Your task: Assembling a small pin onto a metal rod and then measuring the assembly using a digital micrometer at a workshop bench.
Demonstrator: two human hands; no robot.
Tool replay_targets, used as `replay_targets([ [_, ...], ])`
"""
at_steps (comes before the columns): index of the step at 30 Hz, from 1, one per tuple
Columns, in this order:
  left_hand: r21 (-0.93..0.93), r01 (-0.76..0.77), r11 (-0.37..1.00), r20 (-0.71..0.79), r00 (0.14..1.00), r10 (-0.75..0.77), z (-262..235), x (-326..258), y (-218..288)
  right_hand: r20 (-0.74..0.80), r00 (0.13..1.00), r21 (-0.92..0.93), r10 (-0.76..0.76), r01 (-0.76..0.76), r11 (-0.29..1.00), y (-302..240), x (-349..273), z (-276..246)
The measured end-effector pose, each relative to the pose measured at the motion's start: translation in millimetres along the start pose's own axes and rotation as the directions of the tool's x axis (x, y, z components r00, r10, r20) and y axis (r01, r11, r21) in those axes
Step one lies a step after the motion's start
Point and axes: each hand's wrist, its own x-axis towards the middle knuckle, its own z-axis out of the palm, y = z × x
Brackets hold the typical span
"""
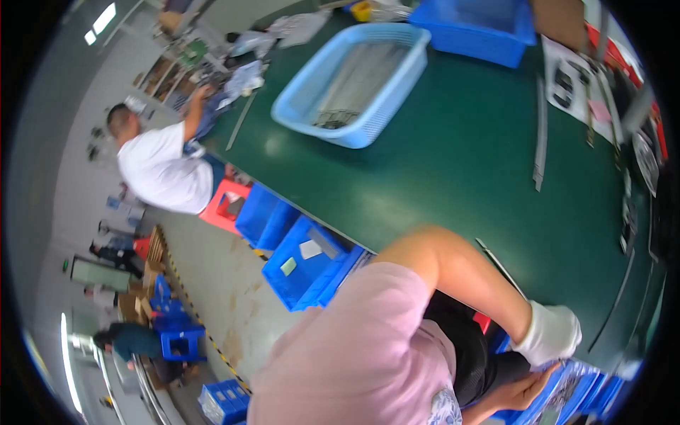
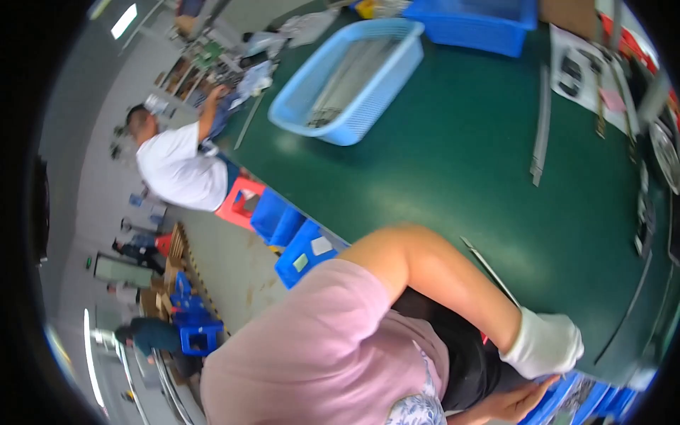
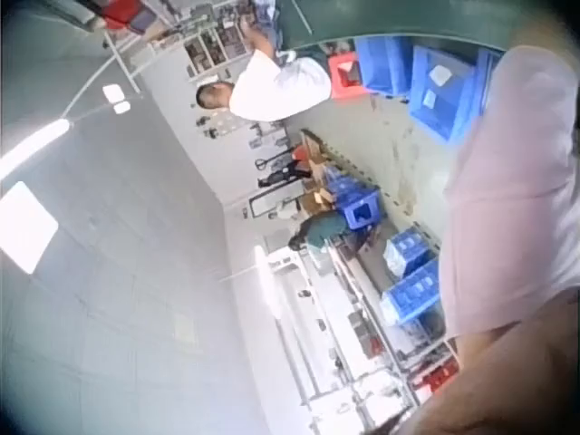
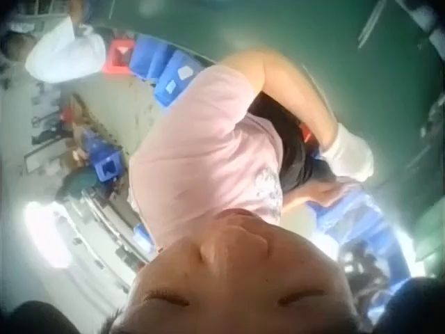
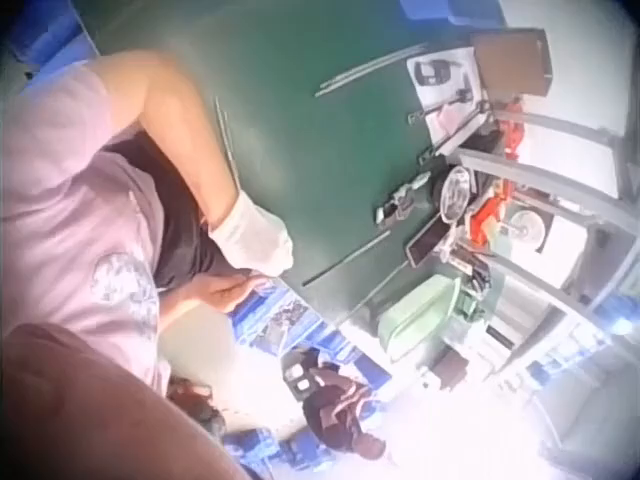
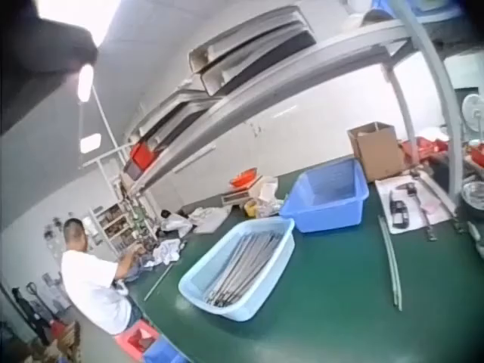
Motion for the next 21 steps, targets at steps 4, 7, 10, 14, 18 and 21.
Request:
replay_targets([
  [4, -0.277, 0.204, 0.939, 0.203, 0.968, -0.151, -41, -87, 43, 0.005, 0.964, -0.077, 0.265, -0.264, 0.962, -90, -112, -9],
  [7, -0.217, 0.25, 0.944, 0.282, 0.942, -0.184, -29, -100, 23, 0.1, 0.962, 0.024, 0.255, -0.258, 0.966, -96, -120, 14],
  [10, -0.045, 0.213, 0.976, 0.335, 0.924, -0.186, -39, -106, 30, 0.153, 0.966, -0.013, 0.206, -0.207, 0.978, -102, -105, 20],
  [14, -0.068, 0.2, 0.977, 0.394, 0.905, -0.158, -49, -111, 28, 0.171, 0.959, 0.129, 0.225, -0.248, 0.96, -113, -126, 15],
  [18, -0.059, 0.211, 0.976, 0.4, 0.901, -0.171, -51, -106, 29, 0.198, 0.955, 0.113, 0.221, -0.246, 0.963, -115, -107, 14],
  [21, -0.097, 0.247, 0.964, 0.413, 0.891, -0.187, -54, -103, 28, 0.203, 0.955, 0.122, 0.215, -0.242, 0.963, -115, -115, 14],
])
